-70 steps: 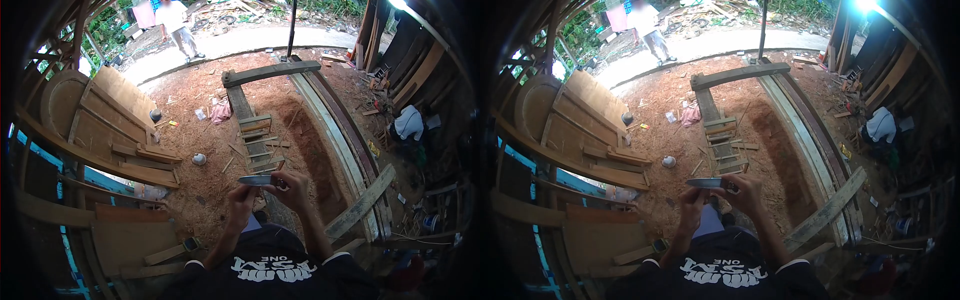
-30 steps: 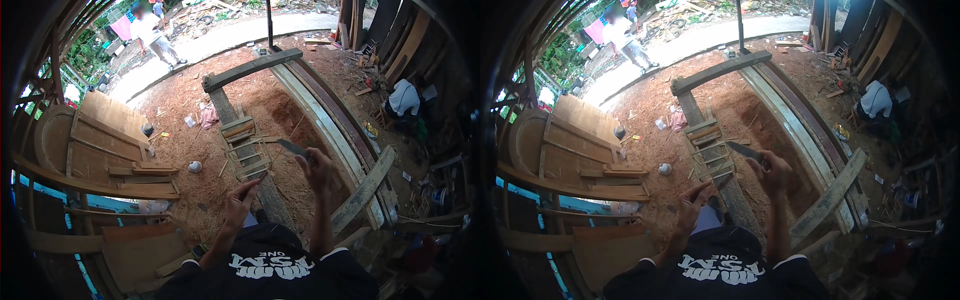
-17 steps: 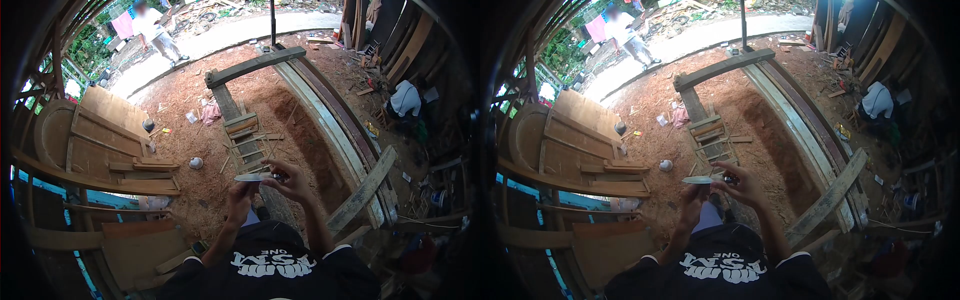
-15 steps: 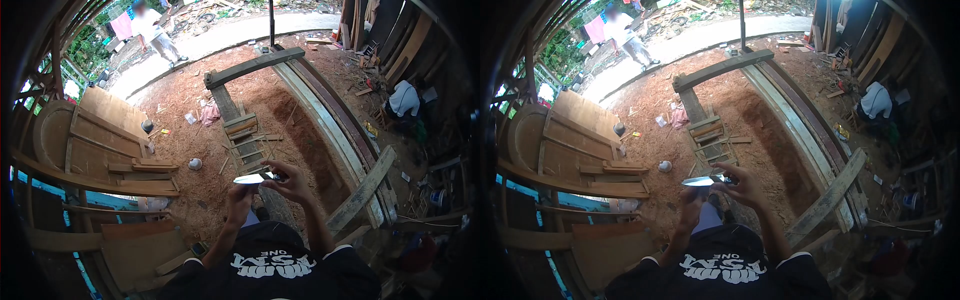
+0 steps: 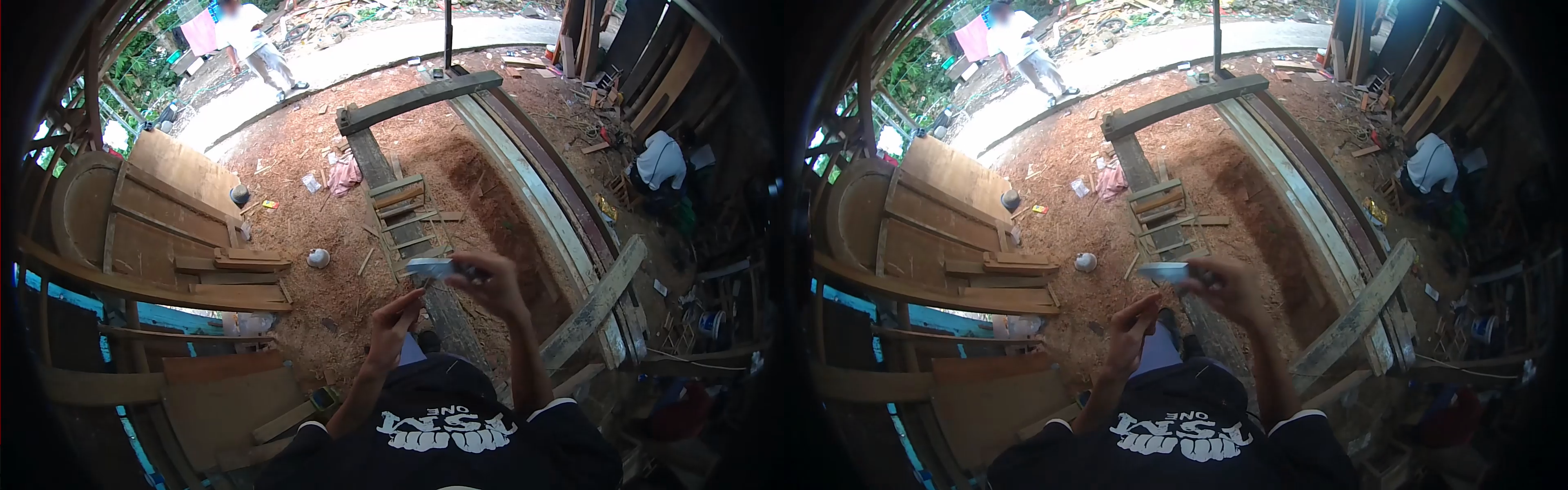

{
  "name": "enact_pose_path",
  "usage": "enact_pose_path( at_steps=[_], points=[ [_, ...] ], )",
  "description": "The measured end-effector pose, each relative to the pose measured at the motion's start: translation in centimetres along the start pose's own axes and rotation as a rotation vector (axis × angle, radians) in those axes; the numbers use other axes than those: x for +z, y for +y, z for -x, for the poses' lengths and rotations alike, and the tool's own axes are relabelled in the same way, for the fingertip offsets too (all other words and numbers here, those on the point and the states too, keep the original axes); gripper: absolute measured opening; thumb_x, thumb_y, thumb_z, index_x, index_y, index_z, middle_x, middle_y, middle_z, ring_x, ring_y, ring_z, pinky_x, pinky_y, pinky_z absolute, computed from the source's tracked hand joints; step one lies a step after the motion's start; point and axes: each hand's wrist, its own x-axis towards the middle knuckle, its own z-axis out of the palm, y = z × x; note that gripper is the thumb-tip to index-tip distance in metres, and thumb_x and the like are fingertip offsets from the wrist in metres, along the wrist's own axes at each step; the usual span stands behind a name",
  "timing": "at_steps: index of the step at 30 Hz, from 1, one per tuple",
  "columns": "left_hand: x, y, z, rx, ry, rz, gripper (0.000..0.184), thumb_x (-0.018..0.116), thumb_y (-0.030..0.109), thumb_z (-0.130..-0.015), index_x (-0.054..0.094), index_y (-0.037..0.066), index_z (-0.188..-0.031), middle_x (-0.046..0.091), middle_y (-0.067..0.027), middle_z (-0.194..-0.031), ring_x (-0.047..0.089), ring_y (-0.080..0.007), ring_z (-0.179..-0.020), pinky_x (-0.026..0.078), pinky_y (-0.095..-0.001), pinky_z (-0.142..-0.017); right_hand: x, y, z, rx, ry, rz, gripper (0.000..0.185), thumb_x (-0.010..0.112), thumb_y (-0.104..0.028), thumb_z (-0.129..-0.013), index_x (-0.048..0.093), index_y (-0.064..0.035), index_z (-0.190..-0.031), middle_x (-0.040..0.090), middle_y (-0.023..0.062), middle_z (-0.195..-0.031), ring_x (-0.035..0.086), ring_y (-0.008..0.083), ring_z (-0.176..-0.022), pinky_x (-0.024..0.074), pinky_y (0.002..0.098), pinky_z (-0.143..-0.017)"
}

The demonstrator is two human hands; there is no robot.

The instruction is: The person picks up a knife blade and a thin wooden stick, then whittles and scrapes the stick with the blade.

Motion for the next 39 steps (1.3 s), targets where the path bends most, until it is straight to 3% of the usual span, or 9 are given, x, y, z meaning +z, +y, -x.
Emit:
enact_pose_path(
  at_steps=[4,7,10,15,18,27,30,33,39],
  points=[
    [-0.5,-1.0,-0.5,0.021,-0.041,-0.003,0.026,0.059,0.008,-0.099,0.067,0.003,-0.124,0.059,0.0061,-0.083,0.044,-0.0006,-0.069,0.035,-0.0189,-0.059,2.4,-1.1,0.6,0.126,-0.309,-0.271,0.037,0.081,-0.021,-0.083,0.069,-0.0031,-0.113,0.069,0.0004,-0.087,0.060,0.0063,-0.074,0.0489,0.0230,-0.062],
    [-0.1,-0.5,-0.7,0.046,-0.041,-0.037,0.025,0.060,0.008,-0.099,0.067,0.003,-0.123,0.058,0.0065,-0.083,0.044,-0.0007,-0.069,0.035,-0.0186,-0.059,2.4,0.5,0.2,0.109,-0.091,-0.457,0.035,0.079,-0.020,-0.085,0.067,-0.0017,-0.113,0.068,0.0015,-0.088,0.060,0.0065,-0.076,0.0491,0.0229,-0.064],
    [-0.3,-0.7,-0.3,0.034,-0.081,-0.026,0.024,0.059,0.009,-0.099,0.067,0.003,-0.122,0.058,0.0065,-0.084,0.044,-0.0008,-0.069,0.036,-0.0186,-0.059,0.2,0.3,-0.2,0.215,-0.120,-0.398,0.035,0.077,-0.020,-0.087,0.065,-0.0006,-0.113,0.067,0.0040,-0.090,0.061,0.0078,-0.079,0.0495,0.0235,-0.067],
    [-0.6,-0.9,-0.7,-0.055,-0.098,0.015,0.025,0.060,0.011,-0.100,0.066,0.004,-0.123,0.057,0.0060,-0.086,0.046,-0.0015,-0.071,0.039,-0.0193,-0.063,1.2,0.1,-0.1,0.095,-0.349,-0.449,0.044,0.071,-0.025,-0.093,0.053,-0.0028,-0.126,0.062,0.0027,-0.093,0.056,0.0057,-0.072,0.0458,0.0213,-0.059],
    [-0.5,0.4,-1.3,-0.040,-0.117,-0.068,0.023,0.059,0.011,-0.100,0.065,0.002,-0.120,0.058,0.0047,-0.088,0.051,-0.0038,-0.075,0.045,-0.0220,-0.067,0.9,0.1,0.3,0.290,-0.455,-0.620,0.039,0.068,-0.023,-0.095,0.052,-0.0037,-0.125,0.060,0.0012,-0.088,0.052,0.0038,-0.067,0.0419,0.0199,-0.055],
    [-1.0,1.4,-2.7,0.303,-0.169,-0.725,0.012,0.054,-0.001,-0.097,0.060,-0.002,-0.108,0.062,-0.0088,-0.089,0.059,-0.0107,-0.082,0.049,-0.0276,-0.072,3.7,0.0,2.0,0.332,-0.390,-0.825,0.031,0.061,-0.019,-0.099,0.044,-0.0082,-0.122,0.055,-0.0005,-0.087,0.045,0.0021,-0.061,0.0345,0.0184,-0.051],
    [-1.1,2.1,-2.6,0.189,-0.204,-0.682,0.023,0.053,-0.001,-0.098,0.057,-0.001,-0.120,0.066,-0.0103,-0.106,0.062,-0.0134,-0.096,0.051,-0.0280,-0.084,4.4,-0.1,2.3,0.397,-0.362,-0.929,0.031,0.061,-0.020,-0.099,0.042,-0.0101,-0.121,0.055,-0.0007,-0.088,0.044,0.0012,-0.063,0.0324,0.0181,-0.051],
    [-0.7,1.9,-2.3,0.175,-0.164,-0.506,0.023,0.054,-0.003,-0.097,0.058,-0.001,-0.119,0.066,-0.0098,-0.105,0.062,-0.0126,-0.097,0.050,-0.0275,-0.083,4.6,-1.3,2.5,0.420,-0.267,-0.806,0.031,0.062,-0.020,-0.099,0.042,-0.0108,-0.121,0.055,-0.0005,-0.088,0.045,0.0007,-0.065,0.0327,0.0178,-0.052],
    [-1.4,2.8,-2.2,0.235,-0.215,-0.659,0.021,0.060,-0.001,-0.094,0.062,0.000,-0.115,0.067,-0.0060,-0.095,0.061,-0.0084,-0.089,0.051,-0.0264,-0.076,4.8,-1.7,2.9,0.407,-0.240,-0.817,0.032,0.065,-0.019,-0.097,0.043,-0.0100,-0.118,0.057,0.0002,-0.089,0.046,0.0005,-0.065,0.0338,0.0170,-0.052]
  ],
)
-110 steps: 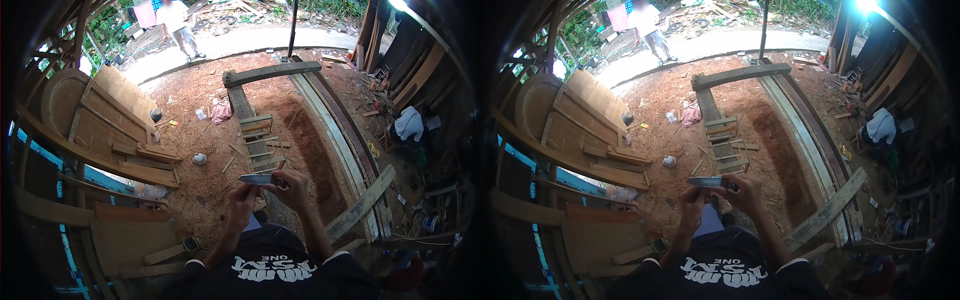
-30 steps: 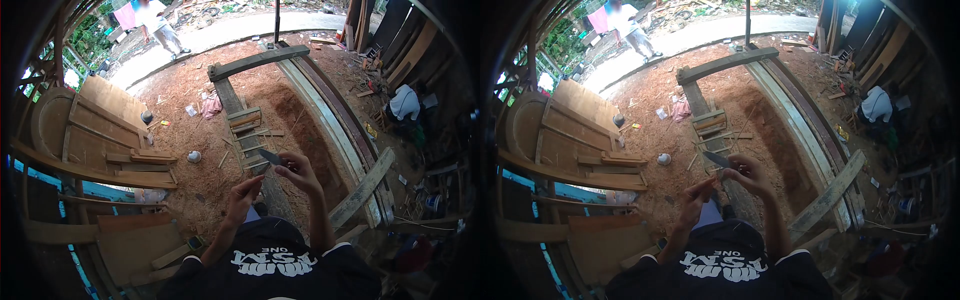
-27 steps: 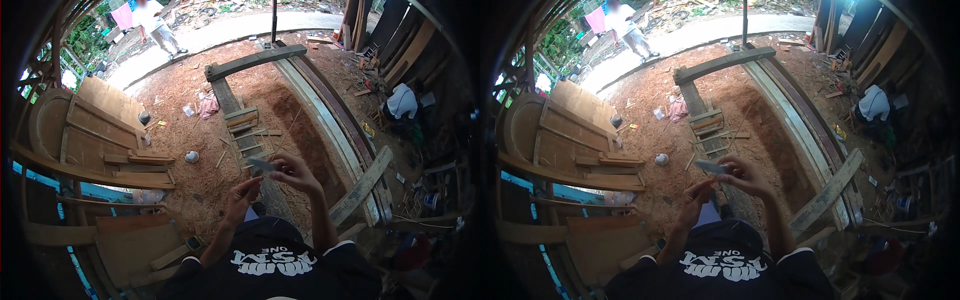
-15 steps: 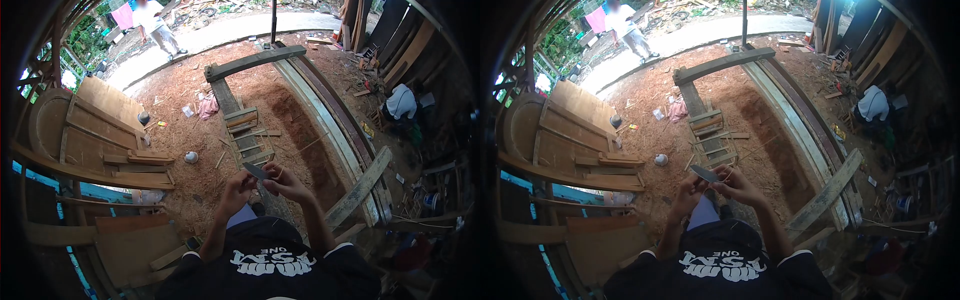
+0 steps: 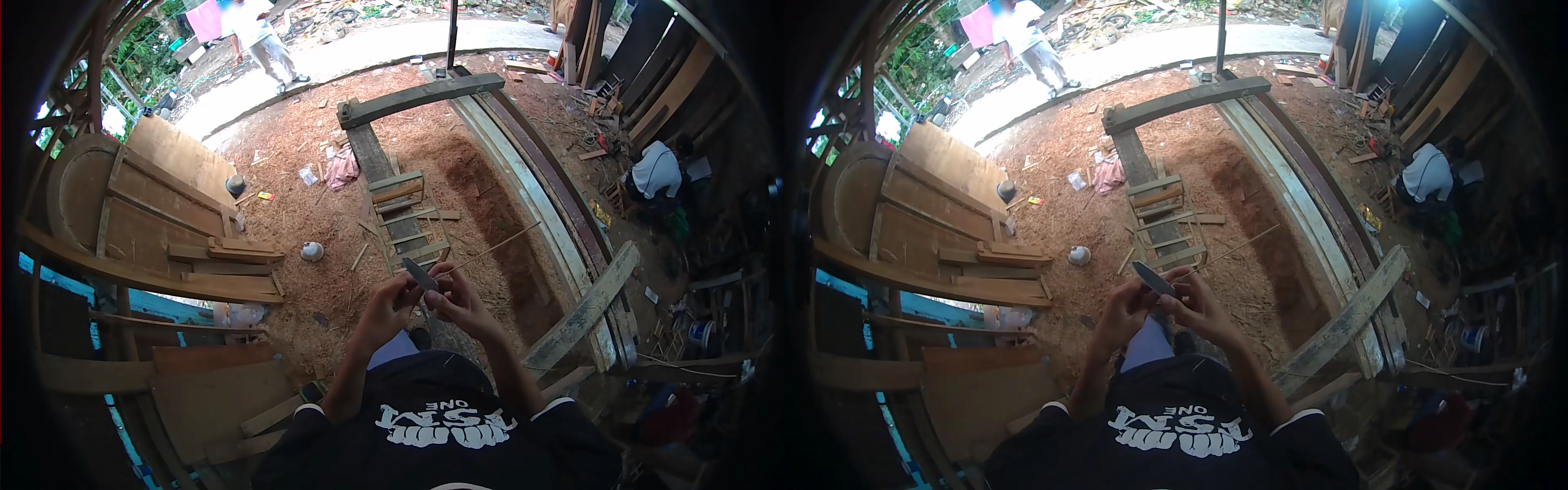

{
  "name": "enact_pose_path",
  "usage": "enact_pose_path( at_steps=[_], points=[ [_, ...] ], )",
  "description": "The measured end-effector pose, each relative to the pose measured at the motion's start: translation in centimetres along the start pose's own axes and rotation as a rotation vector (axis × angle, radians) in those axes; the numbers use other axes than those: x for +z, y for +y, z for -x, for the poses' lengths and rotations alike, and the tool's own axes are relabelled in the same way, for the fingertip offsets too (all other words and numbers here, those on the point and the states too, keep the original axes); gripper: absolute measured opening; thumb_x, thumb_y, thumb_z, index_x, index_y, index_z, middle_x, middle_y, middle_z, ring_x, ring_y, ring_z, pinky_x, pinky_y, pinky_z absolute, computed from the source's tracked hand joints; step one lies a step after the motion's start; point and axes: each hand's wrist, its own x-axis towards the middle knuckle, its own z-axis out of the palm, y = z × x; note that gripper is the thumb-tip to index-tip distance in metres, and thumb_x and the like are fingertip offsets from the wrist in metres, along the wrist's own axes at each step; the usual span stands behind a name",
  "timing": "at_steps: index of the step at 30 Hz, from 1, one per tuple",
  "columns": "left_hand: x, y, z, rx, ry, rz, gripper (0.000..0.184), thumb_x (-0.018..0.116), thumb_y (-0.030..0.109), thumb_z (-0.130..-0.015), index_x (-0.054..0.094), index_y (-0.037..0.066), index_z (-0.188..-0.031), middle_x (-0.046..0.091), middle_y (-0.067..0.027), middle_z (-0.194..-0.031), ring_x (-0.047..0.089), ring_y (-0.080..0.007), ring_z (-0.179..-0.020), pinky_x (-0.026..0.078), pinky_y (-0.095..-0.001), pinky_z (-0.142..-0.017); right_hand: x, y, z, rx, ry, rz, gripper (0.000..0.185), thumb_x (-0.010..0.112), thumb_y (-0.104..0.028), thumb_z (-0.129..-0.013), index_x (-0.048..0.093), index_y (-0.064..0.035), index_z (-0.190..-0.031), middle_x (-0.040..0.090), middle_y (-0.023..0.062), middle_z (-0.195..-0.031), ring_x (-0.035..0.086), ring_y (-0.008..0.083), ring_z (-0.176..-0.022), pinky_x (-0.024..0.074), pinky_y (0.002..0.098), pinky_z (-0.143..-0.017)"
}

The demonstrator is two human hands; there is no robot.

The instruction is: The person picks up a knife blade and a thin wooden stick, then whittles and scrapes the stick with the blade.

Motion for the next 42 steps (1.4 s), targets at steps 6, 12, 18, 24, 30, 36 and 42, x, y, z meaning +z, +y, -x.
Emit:
enact_pose_path(
  at_steps=[6,12,18,24,30,36,42],
  points=[
    [-0.2,1.7,0.2,-0.004,0.006,-0.084,0.019,0.062,-0.001,-0.093,0.064,0.002,-0.111,0.068,-0.0071,-0.087,0.062,-0.0081,-0.079,0.052,-0.0274,-0.070,0.1,0.1,0.1,-0.016,0.023,0.051,0.033,0.068,-0.021,-0.095,0.043,-0.0098,-0.112,0.057,-0.0005,-0.087,0.044,0.0001,-0.064,0.0332,0.0169,-0.052],
    [1.0,0.0,0.4,0.074,0.089,-0.075,0.012,0.066,-0.001,-0.089,0.063,0.001,-0.101,0.064,-0.0107,-0.084,0.063,-0.0166,-0.071,0.048,-0.0308,-0.060,0.4,0.7,0.6,-0.062,0.071,0.051,0.034,0.069,-0.023,-0.095,0.042,-0.0111,-0.112,0.056,-0.0014,-0.086,0.043,-0.0002,-0.063,0.0326,0.0171,-0.051],
    [1.7,-0.2,0.5,0.098,0.099,-0.054,0.011,0.066,-0.002,-0.089,0.063,0.001,-0.099,0.065,-0.0121,-0.085,0.065,-0.0206,-0.073,0.049,-0.0318,-0.062,0.6,0.7,1.2,-0.035,0.145,0.065,0.043,0.071,-0.032,-0.093,0.043,-0.0061,-0.112,0.064,0.0053,-0.092,0.056,0.0052,-0.075,0.0441,0.0210,-0.061],
    [1.9,2.0,0.7,0.132,0.109,-0.140,0.011,0.064,-0.003,-0.088,0.062,0.001,-0.098,0.065,-0.0144,-0.087,0.067,-0.0285,-0.078,0.051,-0.0354,-0.067,0.7,0.8,1.5,-0.048,0.148,0.075,0.042,0.072,-0.029,-0.092,0.043,-0.0066,-0.111,0.062,0.0042,-0.093,0.056,0.0055,-0.077,0.0438,0.0212,-0.061],
    [2.2,0.8,0.8,0.238,0.138,-0.180,0.008,0.065,-0.002,-0.088,0.060,0.001,-0.093,0.062,-0.0150,-0.083,0.064,-0.0317,-0.075,0.050,-0.0361,-0.066,0.8,1.1,1.7,-0.114,0.190,0.034,0.036,0.073,-0.024,-0.092,0.044,-0.0096,-0.108,0.057,-0.0011,-0.086,0.049,0.0007,-0.069,0.0387,0.0178,-0.056],
    [1.6,2.1,1.3,0.275,0.096,-0.282,0.007,0.063,-0.004,-0.088,0.059,0.000,-0.092,0.060,-0.0133,-0.080,0.063,-0.0294,-0.073,0.049,-0.0363,-0.064,1.3,0.8,2.1,-0.185,0.223,0.086,0.035,0.074,-0.021,-0.091,0.045,-0.0101,-0.107,0.059,-0.0009,-0.088,0.052,0.0010,-0.071,0.0396,0.0180,-0.057],
    [1.0,1.7,1.3,0.332,0.052,-0.279,0.010,0.063,-0.004,-0.088,0.059,0.001,-0.095,0.060,-0.0127,-0.081,0.063,-0.0289,-0.074,0.050,-0.0372,-0.065,1.7,0.6,2.4,-0.166,0.240,0.066,0.035,0.074,-0.021,-0.091,0.045,-0.0095,-0.106,0.062,0.0013,-0.091,0.054,0.0011,-0.072,0.0408,0.0179,-0.057]
  ],
)
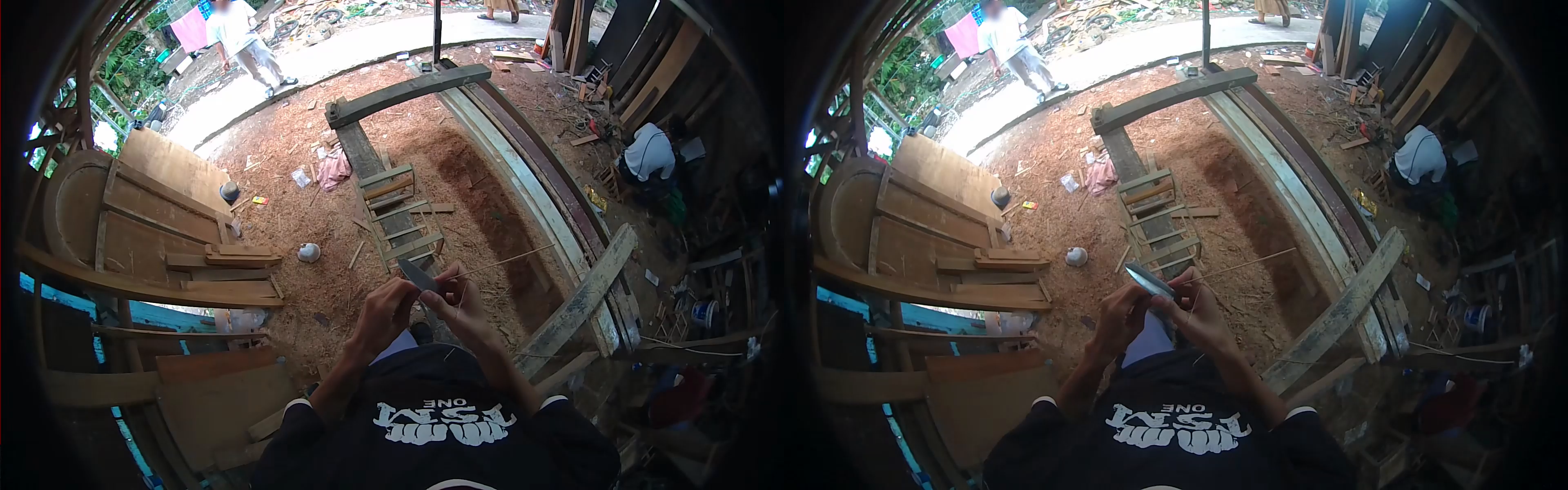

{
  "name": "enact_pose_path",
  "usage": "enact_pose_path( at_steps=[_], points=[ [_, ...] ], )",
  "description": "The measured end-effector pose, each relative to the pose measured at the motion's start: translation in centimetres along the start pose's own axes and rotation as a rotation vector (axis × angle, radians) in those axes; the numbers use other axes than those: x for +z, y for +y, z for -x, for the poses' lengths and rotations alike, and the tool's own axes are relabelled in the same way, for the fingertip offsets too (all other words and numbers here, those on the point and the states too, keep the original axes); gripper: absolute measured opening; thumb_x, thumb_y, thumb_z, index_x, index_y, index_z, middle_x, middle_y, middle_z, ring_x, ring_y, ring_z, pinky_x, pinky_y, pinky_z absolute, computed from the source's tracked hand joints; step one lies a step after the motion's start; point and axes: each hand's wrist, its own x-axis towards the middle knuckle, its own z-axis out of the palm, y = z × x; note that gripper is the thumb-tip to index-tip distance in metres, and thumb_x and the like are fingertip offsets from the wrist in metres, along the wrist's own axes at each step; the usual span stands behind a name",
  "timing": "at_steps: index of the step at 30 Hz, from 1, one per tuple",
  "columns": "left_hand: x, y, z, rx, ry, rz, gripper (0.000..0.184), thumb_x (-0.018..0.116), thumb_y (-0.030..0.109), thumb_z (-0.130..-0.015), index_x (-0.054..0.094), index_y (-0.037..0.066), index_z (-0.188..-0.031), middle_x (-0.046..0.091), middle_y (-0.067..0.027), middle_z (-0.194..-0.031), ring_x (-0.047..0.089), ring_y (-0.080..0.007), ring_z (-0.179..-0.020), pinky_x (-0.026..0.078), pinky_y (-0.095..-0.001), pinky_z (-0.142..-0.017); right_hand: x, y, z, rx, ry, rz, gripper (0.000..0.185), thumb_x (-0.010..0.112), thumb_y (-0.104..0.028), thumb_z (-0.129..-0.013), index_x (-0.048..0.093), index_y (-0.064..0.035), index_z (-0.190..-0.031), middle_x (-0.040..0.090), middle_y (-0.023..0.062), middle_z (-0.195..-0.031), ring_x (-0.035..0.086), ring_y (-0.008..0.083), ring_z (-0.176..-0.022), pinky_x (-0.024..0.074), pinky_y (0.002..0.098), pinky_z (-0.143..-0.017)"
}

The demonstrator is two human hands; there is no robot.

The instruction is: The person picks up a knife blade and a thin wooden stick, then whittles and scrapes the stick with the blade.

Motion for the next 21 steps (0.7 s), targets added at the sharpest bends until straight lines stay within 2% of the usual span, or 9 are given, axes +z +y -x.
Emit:
enact_pose_path(
  at_steps=[9,15,21],
  points=[
    [-0.8,-1.1,0.4,0.017,-0.031,-0.036,0.022,0.062,-0.009,-0.081,0.060,0.002,-0.100,0.062,-0.0125,-0.084,0.065,-0.0296,-0.078,0.051,-0.0377,-0.069,-0.1,0.5,-0.3,-0.031,0.023,0.027,0.036,0.076,-0.019,-0.089,0.046,-0.0082,-0.105,0.061,0.0016,-0.088,0.056,0.0030,-0.072,0.0425,0.0174,-0.058],
    [-0.9,-1.0,0.0,0.018,-0.009,-0.036,0.023,0.063,-0.009,-0.081,0.060,0.003,-0.100,0.062,-0.0118,-0.084,0.065,-0.0296,-0.079,0.052,-0.0384,-0.070,0.4,-0.2,-0.3,-0.011,0.070,0.009,0.037,0.077,-0.018,-0.088,0.046,-0.0078,-0.105,0.060,0.0012,-0.087,0.056,0.0037,-0.072,0.0442,0.0181,-0.059],
    [-1.3,-1.0,-0.3,0.071,-0.029,-0.014,0.024,0.064,-0.008,-0.081,0.059,0.003,-0.101,0.063,-0.0116,-0.085,0.066,-0.0294,-0.078,0.051,-0.0384,-0.068,0.1,0.5,-0.2,-0.111,0.078,0.047,0.036,0.076,-0.016,-0.088,0.046,-0.0072,-0.106,0.060,0.0027,-0.089,0.057,0.0038,-0.072,0.0455,0.0173,-0.060]
  ],
)
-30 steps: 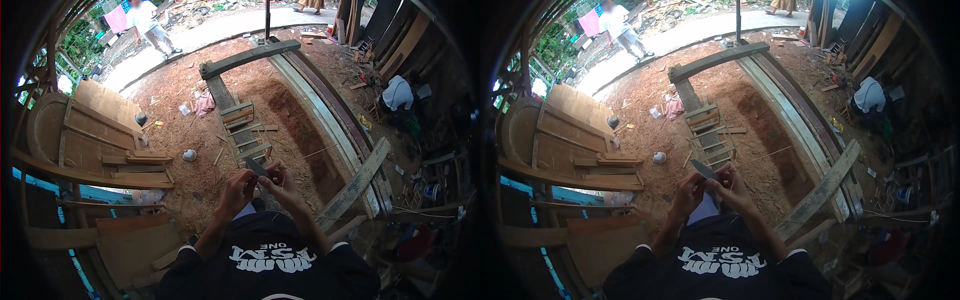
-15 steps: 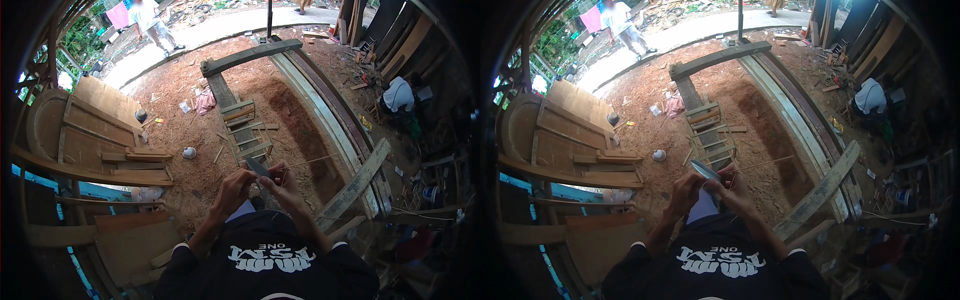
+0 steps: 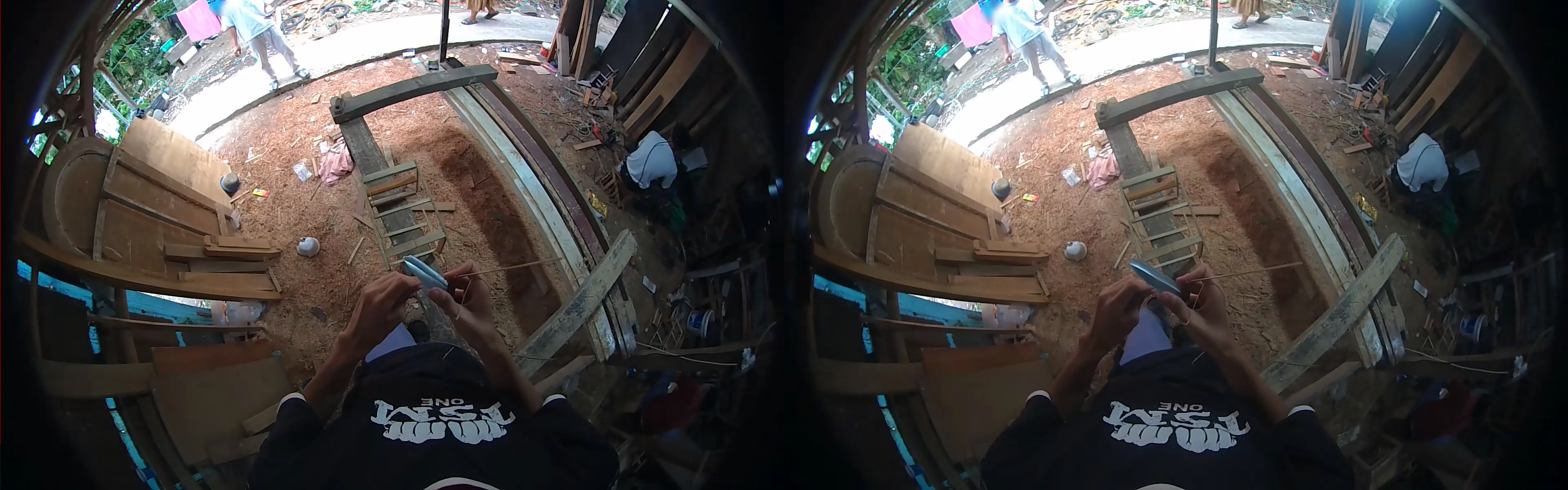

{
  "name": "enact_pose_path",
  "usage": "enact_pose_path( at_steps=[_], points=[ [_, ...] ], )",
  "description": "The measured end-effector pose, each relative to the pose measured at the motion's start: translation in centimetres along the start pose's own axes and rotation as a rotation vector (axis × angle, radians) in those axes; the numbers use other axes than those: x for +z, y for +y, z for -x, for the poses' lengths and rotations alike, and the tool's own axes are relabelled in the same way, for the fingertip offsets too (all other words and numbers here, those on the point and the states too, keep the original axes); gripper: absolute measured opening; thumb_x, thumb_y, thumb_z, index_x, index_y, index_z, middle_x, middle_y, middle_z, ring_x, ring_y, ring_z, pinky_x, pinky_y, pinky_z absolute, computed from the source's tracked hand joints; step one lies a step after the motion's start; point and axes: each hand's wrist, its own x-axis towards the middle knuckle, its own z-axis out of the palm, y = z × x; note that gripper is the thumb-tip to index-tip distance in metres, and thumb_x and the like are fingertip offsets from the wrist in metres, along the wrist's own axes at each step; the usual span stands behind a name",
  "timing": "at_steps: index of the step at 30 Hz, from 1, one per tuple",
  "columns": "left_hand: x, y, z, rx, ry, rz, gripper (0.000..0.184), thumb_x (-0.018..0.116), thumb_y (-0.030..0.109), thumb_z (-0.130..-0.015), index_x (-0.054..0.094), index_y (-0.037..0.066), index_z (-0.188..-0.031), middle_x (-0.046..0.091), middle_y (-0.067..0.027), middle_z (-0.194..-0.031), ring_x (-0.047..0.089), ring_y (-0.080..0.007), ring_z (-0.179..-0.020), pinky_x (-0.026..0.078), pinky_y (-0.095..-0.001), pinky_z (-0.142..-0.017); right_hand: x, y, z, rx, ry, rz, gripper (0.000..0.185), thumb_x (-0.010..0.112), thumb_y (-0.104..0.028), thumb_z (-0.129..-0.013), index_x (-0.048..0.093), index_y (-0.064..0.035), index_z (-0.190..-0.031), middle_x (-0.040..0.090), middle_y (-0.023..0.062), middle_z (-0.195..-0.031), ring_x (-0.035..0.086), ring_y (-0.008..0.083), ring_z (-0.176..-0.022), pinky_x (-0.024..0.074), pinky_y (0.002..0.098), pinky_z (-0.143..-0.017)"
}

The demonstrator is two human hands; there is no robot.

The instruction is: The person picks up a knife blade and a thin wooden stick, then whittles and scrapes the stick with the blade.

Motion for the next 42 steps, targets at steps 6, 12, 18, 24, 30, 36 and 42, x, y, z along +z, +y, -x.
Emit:
enact_pose_path(
  at_steps=[6,12,18,24,30,36,42],
  points=[
    [-0.6,0.0,-0.5,0.033,-0.012,0.016,0.025,0.064,-0.010,-0.081,0.060,0.002,-0.103,0.064,-0.0134,-0.087,0.066,-0.0301,-0.080,0.051,-0.0388,-0.067,0.4,-1.2,0.1,0.025,0.009,-0.039,0.033,0.074,-0.013,-0.090,0.046,-0.0069,-0.106,0.060,0.0028,-0.090,0.055,0.0011,-0.070,0.0427,0.0145,-0.056],
    [-0.6,-0.3,-0.4,0.036,-0.001,0.027,0.023,0.064,-0.009,-0.084,0.061,0.002,-0.104,0.066,-0.0139,-0.089,0.068,-0.0290,-0.082,0.053,-0.0377,-0.068,0.5,-1.9,0.2,0.043,0.012,-0.064,0.030,0.072,-0.015,-0.091,0.049,-0.0036,-0.106,0.064,0.0052,-0.087,0.062,0.0068,-0.075,0.0496,0.0187,-0.062],
    [-2.5,-1.4,1.5,-0.286,0.119,-0.010,0.012,0.062,-0.002,-0.092,0.063,0.002,-0.103,0.070,-0.0128,-0.086,0.070,-0.0177,-0.080,0.053,-0.0310,-0.068,-4.1,-4.0,-2.0,-0.097,0.383,0.192,0.017,0.067,-0.018,-0.095,0.057,-0.0050,-0.098,0.054,-0.0055,-0.078,0.042,0.0000,-0.060,0.0325,0.0179,-0.049],
    [-0.5,-0.4,0.3,-0.296,0.165,0.065,0.009,0.061,0.004,-0.095,0.064,0.002,-0.104,0.067,-0.0102,-0.084,0.063,-0.0137,-0.073,0.050,-0.0287,-0.065,-2.7,-2.1,-1.8,0.020,0.172,0.098,0.024,0.068,-0.015,-0.095,0.055,-0.0042,-0.111,0.061,-0.0006,-0.083,0.050,0.0017,-0.064,0.0374,0.0186,-0.053],
    [0.6,1.3,-0.9,-0.277,0.025,0.138,0.014,0.059,0.005,-0.097,0.065,0.003,-0.110,0.066,-0.0087,-0.085,0.062,-0.0112,-0.075,0.049,-0.0270,-0.066,-0.5,-0.8,-1.6,0.036,-0.063,0.107,0.027,0.065,-0.016,-0.097,0.051,-0.0067,-0.118,0.058,-0.0021,-0.084,0.048,0.0002,-0.069,0.0371,0.0175,-0.057],
    [1.6,0.2,-0.6,-0.209,0.013,0.222,0.018,0.057,0.005,-0.097,0.061,0.003,-0.115,0.064,-0.0088,-0.085,0.062,-0.0125,-0.078,0.050,-0.0278,-0.069,-0.6,-0.7,-1.8,0.020,-0.059,0.073,0.023,0.066,-0.017,-0.097,0.051,-0.0047,-0.109,0.062,0.0016,-0.088,0.054,0.0020,-0.076,0.0420,0.0183,-0.062],
    [1.5,1.3,-1.2,-0.366,-0.062,0.218,0.019,0.062,0.006,-0.095,0.061,0.001,-0.114,0.067,-0.0109,-0.087,0.063,-0.0125,-0.080,0.050,-0.0285,-0.070,-0.5,-0.1,-1.4,0.040,-0.079,0.075,0.025,0.067,-0.017,-0.096,0.050,-0.0034,-0.108,0.064,0.0040,-0.091,0.060,0.0055,-0.083,0.0466,0.0212,-0.067]
  ],
)
